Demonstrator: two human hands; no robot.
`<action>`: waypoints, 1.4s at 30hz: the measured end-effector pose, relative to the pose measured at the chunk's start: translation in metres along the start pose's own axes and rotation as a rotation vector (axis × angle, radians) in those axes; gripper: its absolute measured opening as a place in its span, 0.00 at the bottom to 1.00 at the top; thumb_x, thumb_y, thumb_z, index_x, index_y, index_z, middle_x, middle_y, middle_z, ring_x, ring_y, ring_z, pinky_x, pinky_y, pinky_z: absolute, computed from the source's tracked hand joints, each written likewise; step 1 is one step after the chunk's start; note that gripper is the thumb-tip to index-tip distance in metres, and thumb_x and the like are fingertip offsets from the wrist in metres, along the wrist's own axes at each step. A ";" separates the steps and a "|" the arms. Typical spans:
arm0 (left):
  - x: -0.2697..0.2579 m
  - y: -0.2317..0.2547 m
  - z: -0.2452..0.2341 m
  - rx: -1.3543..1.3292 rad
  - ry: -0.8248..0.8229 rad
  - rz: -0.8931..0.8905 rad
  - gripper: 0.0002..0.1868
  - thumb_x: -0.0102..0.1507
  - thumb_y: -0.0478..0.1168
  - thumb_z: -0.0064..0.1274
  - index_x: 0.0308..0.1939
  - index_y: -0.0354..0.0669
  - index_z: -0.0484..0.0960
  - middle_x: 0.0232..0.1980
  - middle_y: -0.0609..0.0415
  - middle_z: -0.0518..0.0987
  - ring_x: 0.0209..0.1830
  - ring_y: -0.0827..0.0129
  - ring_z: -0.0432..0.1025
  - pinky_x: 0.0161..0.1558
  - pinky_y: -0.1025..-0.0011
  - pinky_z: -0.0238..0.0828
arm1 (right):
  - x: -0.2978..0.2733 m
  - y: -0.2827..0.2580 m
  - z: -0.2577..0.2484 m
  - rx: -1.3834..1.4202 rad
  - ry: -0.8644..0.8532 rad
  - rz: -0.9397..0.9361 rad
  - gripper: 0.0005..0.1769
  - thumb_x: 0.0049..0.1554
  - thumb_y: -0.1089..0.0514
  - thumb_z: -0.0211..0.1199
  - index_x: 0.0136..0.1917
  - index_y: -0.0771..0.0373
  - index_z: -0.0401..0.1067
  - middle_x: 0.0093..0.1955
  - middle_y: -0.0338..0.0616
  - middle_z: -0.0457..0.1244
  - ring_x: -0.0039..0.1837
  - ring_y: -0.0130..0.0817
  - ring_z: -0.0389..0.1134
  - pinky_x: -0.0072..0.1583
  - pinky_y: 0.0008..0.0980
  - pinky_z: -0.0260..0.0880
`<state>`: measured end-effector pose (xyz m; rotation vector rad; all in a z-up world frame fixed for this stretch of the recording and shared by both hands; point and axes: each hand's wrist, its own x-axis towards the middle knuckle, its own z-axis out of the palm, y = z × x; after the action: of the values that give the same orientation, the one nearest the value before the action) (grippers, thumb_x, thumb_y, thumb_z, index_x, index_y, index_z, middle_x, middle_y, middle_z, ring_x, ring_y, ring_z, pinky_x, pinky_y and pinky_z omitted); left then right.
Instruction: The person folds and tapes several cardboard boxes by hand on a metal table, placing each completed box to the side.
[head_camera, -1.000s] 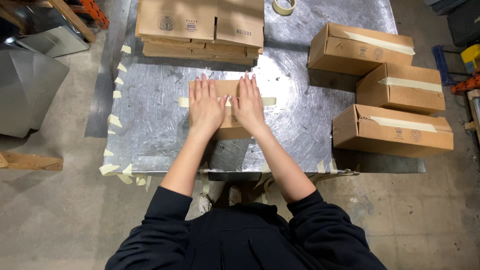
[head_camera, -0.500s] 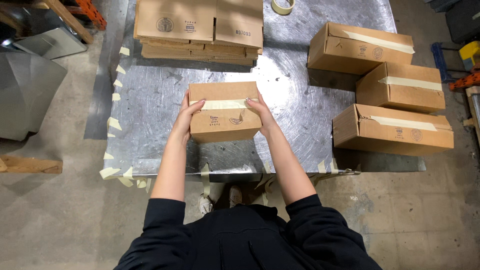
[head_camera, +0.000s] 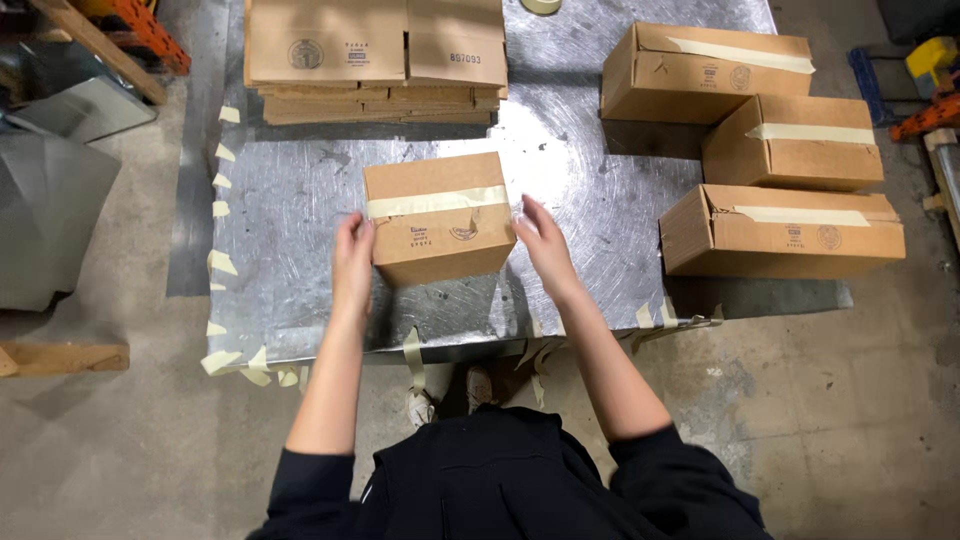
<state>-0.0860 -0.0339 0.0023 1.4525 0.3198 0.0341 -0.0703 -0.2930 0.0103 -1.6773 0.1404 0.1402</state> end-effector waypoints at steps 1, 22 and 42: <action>-0.003 -0.008 0.001 0.061 -0.005 -0.028 0.35 0.67 0.53 0.45 0.70 0.34 0.54 0.72 0.30 0.51 0.74 0.39 0.42 0.71 0.49 0.39 | -0.010 0.004 0.000 -0.036 0.006 -0.019 0.33 0.60 0.52 0.58 0.73 0.65 0.53 0.71 0.66 0.49 0.74 0.59 0.46 0.71 0.54 0.48; 0.046 -0.002 0.297 0.142 -0.362 0.193 0.35 0.67 0.52 0.48 0.73 0.46 0.52 0.72 0.34 0.56 0.72 0.42 0.50 0.69 0.50 0.49 | 0.074 0.019 -0.263 -0.555 0.664 -0.247 0.29 0.54 0.62 0.62 0.69 0.59 0.63 0.65 0.55 0.60 0.68 0.50 0.59 0.68 0.45 0.59; 0.062 -0.021 0.363 0.134 -0.289 0.161 0.35 0.68 0.48 0.47 0.75 0.49 0.49 0.74 0.35 0.51 0.75 0.46 0.43 0.72 0.51 0.39 | 0.117 0.035 -0.318 -0.489 0.569 -0.225 0.29 0.55 0.64 0.60 0.70 0.59 0.62 0.66 0.52 0.60 0.69 0.48 0.59 0.69 0.43 0.57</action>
<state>0.0551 -0.3745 0.0002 1.5892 -0.0315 -0.0678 0.0416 -0.6143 -0.0091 -2.1708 0.3637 -0.5163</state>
